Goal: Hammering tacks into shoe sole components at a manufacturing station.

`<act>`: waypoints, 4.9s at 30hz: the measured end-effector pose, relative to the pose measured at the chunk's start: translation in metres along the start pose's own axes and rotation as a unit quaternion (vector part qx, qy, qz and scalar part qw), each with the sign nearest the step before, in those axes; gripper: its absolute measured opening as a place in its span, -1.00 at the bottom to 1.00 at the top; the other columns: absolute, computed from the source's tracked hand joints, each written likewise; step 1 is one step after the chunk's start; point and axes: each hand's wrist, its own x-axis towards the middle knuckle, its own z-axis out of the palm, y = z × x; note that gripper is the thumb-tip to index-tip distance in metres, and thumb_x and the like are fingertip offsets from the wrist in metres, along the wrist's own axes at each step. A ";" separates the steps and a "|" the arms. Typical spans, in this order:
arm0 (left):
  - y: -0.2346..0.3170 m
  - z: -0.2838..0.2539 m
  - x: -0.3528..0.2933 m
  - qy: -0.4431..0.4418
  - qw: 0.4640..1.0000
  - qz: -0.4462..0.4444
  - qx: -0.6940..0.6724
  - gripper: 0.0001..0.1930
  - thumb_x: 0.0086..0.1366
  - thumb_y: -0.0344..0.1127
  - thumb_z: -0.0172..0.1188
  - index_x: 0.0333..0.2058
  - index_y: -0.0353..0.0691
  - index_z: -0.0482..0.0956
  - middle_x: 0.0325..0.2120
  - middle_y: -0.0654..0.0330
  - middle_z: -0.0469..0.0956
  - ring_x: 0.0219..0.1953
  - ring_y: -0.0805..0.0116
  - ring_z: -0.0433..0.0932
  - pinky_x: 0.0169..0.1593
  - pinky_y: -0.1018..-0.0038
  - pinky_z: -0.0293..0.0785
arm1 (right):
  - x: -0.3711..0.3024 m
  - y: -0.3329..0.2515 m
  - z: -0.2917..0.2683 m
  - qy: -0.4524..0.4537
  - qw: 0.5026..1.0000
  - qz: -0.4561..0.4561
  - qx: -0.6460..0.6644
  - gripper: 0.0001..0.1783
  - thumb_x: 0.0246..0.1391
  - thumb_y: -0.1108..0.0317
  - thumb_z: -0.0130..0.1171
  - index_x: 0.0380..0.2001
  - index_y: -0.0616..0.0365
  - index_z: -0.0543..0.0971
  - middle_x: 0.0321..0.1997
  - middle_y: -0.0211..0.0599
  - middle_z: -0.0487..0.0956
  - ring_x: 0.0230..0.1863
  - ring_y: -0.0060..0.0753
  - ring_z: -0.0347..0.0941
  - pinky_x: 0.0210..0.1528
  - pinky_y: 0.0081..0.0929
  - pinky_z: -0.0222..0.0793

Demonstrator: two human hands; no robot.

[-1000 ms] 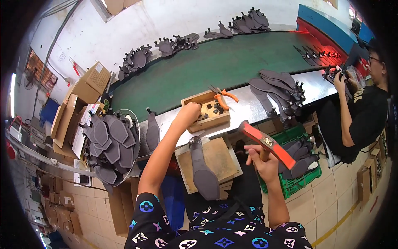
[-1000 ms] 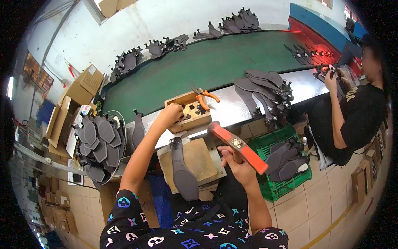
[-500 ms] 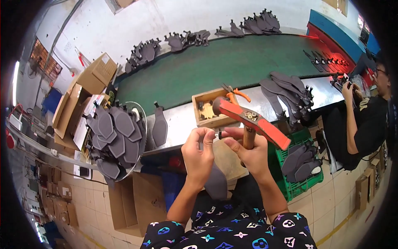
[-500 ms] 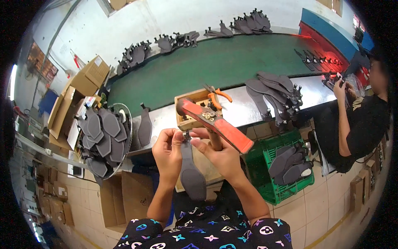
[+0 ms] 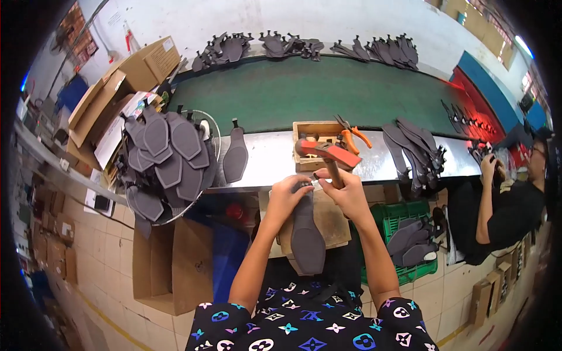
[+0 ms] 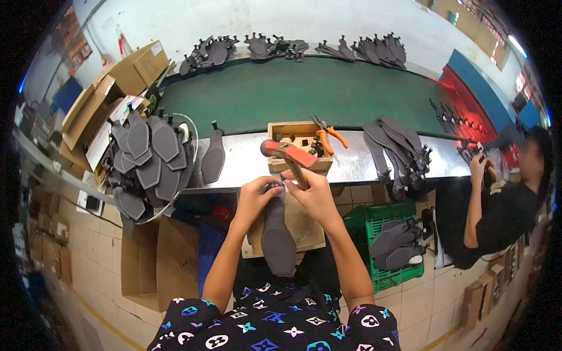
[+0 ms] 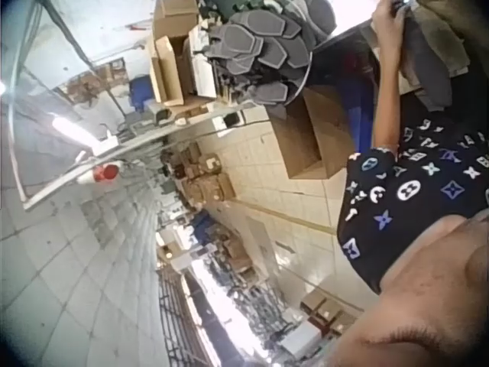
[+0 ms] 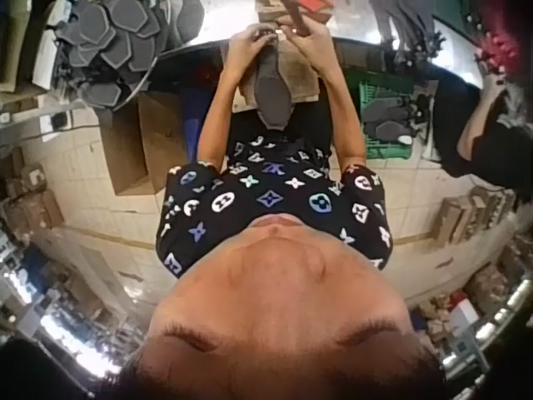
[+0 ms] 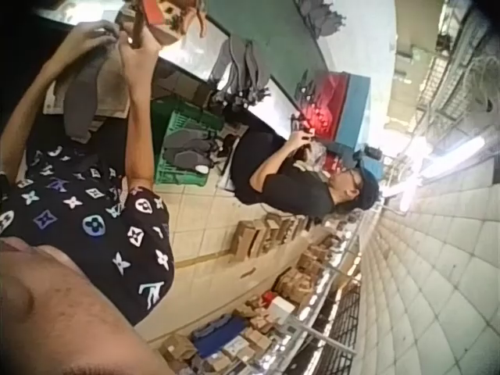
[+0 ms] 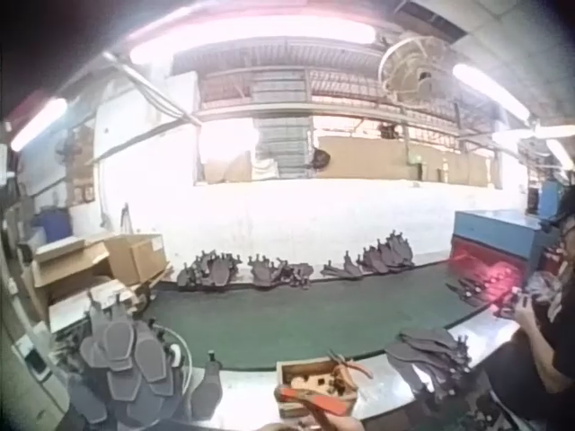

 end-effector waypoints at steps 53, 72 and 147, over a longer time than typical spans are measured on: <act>-0.006 -0.016 -0.023 -0.124 0.959 0.052 0.248 -0.39 0.15 0.08 0.34 0.19 0.20 0.51 0.12 0.45 0.56 0.43 0.13 0.16 0.34 -0.38 -0.34 | -0.097 -0.036 0.004 0.033 0.946 -0.182 -0.266 -0.62 0.20 0.56 0.11 0.10 0.35 0.46 -0.25 0.01 0.61 -0.33 -0.03 0.57 -0.22 -0.30 0.49; 0.131 -0.045 -0.112 -0.235 0.888 -0.200 -0.341 -0.74 0.38 -0.30 0.19 -0.42 -0.40 0.56 -0.53 0.19 0.49 -0.43 0.49 0.47 -0.36 0.52 0.32 | -0.090 -0.022 -0.001 -0.167 0.981 -0.097 -0.004 -0.50 0.25 0.04 0.17 -0.02 0.31 0.58 -0.03 -0.09 0.63 0.04 -0.15 0.54 0.13 -0.16 0.40; -0.039 0.062 0.177 -0.171 0.937 0.105 0.285 -0.72 0.17 -0.34 0.25 -0.16 -0.35 0.60 -0.25 -0.11 0.64 -0.17 -0.07 0.61 -0.08 0.21 0.51 | -0.271 0.098 -0.091 0.389 0.875 0.212 0.197 -0.60 0.29 0.18 0.20 -0.54 0.02 0.29 -0.74 -0.61 0.18 -0.82 -0.75 0.05 -0.79 -0.63 -0.01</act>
